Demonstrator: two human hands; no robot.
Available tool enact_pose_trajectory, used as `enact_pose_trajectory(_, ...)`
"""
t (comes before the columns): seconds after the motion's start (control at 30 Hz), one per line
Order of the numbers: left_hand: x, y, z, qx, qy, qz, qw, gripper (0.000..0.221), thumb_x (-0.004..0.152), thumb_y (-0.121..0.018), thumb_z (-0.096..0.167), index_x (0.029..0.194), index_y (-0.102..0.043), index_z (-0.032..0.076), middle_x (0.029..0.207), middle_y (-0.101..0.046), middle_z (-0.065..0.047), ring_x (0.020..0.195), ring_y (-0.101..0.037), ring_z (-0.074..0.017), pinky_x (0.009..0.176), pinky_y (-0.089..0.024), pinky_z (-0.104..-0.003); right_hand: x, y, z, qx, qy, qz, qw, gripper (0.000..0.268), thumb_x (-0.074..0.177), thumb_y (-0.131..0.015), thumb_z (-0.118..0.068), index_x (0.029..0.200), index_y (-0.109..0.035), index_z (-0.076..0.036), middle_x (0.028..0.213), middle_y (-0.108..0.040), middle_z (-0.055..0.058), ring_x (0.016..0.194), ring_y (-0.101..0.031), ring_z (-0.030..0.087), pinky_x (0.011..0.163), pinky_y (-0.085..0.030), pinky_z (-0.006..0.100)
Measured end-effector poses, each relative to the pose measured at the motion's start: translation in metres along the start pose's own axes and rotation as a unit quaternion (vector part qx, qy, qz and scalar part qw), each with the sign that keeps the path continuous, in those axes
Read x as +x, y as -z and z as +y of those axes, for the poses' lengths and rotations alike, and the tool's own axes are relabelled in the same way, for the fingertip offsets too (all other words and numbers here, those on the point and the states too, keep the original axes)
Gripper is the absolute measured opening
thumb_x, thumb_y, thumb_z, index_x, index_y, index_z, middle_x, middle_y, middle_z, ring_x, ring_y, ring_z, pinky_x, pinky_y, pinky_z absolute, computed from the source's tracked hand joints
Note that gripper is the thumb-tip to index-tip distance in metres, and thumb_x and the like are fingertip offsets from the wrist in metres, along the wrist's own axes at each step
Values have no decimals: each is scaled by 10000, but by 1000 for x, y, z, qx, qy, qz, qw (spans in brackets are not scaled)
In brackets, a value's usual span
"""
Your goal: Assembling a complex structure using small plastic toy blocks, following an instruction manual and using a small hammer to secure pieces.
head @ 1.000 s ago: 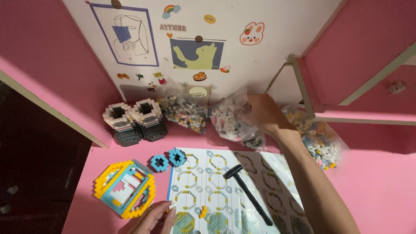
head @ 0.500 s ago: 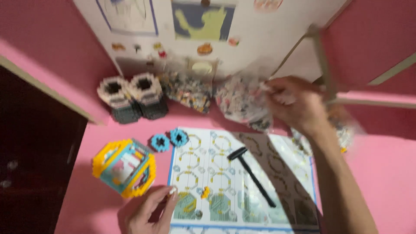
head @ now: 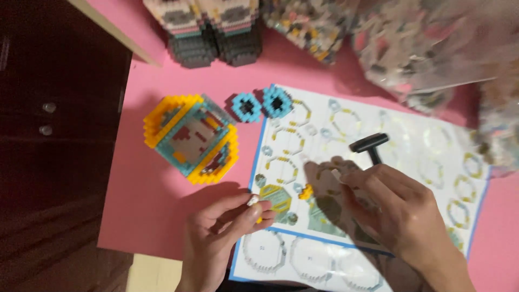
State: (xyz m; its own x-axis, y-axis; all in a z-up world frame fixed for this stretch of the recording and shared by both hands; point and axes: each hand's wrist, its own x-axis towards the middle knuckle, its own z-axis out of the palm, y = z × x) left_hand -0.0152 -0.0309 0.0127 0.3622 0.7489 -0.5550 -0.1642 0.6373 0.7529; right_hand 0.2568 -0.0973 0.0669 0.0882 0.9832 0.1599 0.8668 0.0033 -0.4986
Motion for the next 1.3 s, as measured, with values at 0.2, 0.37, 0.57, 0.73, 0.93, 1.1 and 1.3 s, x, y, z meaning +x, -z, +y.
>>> enact_pose_trajectory(0.2, 10, 4, 7, -21, 30, 14, 999, 319, 910, -723, 9, 1194, -705, -135, 1029, -819, -272, 930, -839, -342, 881, -729, -497, 13, -8, 1, -36, -47, -47, 997, 272, 792, -859, -81, 1051, -775, -90, 839, -724, 60, 691, -703, 245, 629, -570, 366)
enact_pose_trajectory(0.37, 13, 8, 8, -16, 59, 32, 998, 321, 909, -729, 19, 1194, -723, -130, 1022, -831, -275, 922, -846, -354, 860, -714, -501, 20, -7, 1, -58, -83, -53, 993, 271, 821, -847, -80, 1087, -794, -93, 902, -757, 53, 632, -669, 182, 606, -546, 337)
enact_pose_trajectory(0.57, 17, 8, 11, -33, 62, 13, 997, 333, 921, -739, 29, 1213, -721, -129, 1046, -827, -281, 961, -840, -344, 889, -711, -496, 28, -3, 20, -122, 25, -80, 989, 269, 801, -847, -85, 1049, -770, -17, 1069, -786, 125, 936, -765, 255, 824, -609, 361)
enact_pose_trajectory(0.73, 21, 5, 15, -11, 55, 0, 998, 352, 912, -751, 22, 1231, -721, -125, 1042, -835, -287, 946, -847, -363, 874, -738, -497, 23, -2, 15, 20, -42, -162, 986, 312, 751, -778, -74, 1062, -777, -51, 1111, -788, 122, 1047, -780, 236, 803, -599, 336)
enact_pose_trajectory(0.93, 22, 1, 14, -21, 59, -11, 998, 349, 943, -726, 24, 1252, -710, -138, 1114, -809, -304, 1020, -840, -372, 921, -678, -496, 25, -42, 16, 249, -86, -177, 948, 255, 809, -855, -78, 1062, -839, -97, 920, -783, -1, 841, -757, 116, 725, -630, 242)
enact_pose_trajectory(1.1, 23, -3, 9, -49, 28, -17, 998, 386, 980, -676, 21, 1325, -647, -150, 1219, -773, -291, 1110, -786, -346, 1029, -677, -508, 22, -69, 10, 316, -97, -136, 934, 235, 804, -861, -23, 1033, -812, -50, 887, -816, 23, 773, -758, 109, 665, -612, 246)
enact_pose_trajectory(1.3, 21, -2, 8, -62, 35, -49, 996, 389, 1014, -656, 36, 1342, -635, -171, 1221, -770, -292, 1119, -793, -349, 1033, -683, -512, 23, -71, 16, 373, -90, -89, 919, 231, 807, -869, 27, 1025, -797, 0, 938, -817, 72, 845, -783, 135, 750, -634, 265)
